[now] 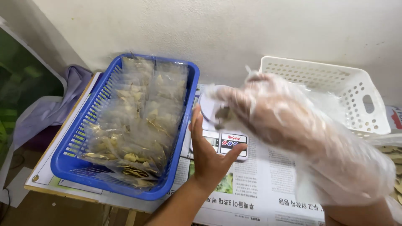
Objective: Weighing dried leaves on a digital scale and placing them into small plastic bags.
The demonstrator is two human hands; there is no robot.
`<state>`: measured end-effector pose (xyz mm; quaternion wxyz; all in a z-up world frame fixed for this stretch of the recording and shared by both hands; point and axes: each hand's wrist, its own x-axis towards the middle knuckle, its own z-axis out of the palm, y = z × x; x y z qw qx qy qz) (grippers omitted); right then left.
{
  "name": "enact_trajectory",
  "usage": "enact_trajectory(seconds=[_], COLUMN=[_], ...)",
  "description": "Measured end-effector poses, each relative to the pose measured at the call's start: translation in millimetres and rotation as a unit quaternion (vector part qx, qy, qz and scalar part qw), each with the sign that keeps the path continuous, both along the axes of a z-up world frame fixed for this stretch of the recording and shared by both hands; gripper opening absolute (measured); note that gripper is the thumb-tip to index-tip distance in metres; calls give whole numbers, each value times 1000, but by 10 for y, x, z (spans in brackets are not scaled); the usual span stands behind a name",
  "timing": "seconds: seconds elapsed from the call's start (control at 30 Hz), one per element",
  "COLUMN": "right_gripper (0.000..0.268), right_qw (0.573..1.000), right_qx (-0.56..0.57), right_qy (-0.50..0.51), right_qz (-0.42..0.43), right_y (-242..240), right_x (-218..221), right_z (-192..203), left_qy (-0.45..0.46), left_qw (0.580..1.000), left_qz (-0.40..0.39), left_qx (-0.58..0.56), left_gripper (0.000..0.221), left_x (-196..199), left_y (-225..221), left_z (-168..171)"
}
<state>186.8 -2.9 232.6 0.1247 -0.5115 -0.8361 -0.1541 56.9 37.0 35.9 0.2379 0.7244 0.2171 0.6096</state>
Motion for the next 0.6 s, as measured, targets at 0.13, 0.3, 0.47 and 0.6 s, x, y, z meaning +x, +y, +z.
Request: enact_trajectory(seconds=[0.13,0.3,0.47,0.6], right_gripper=[58,48,84,3], right_qw=[998,993,975,956], right_qx=[24,60,-131,-196], right_qy=[-2,65,118,218], right_qz=[50,81,-135,-2], right_y=[-331,-623,-681,-599], right_x=[233,-110,-41,-119], right_z=[-637,-391,-432,-459], left_qy=[42,-69,13,32], left_qw=[954,889,983,992], left_qz=[-99,-287,-109,-110], left_qx=[-278,-350,-150,-48], left_gripper=[114,44,29,21], left_x=[-174,-419,-576,-734], left_y=[-188,-454,-478,-545], left_z=[267,543,322,436])
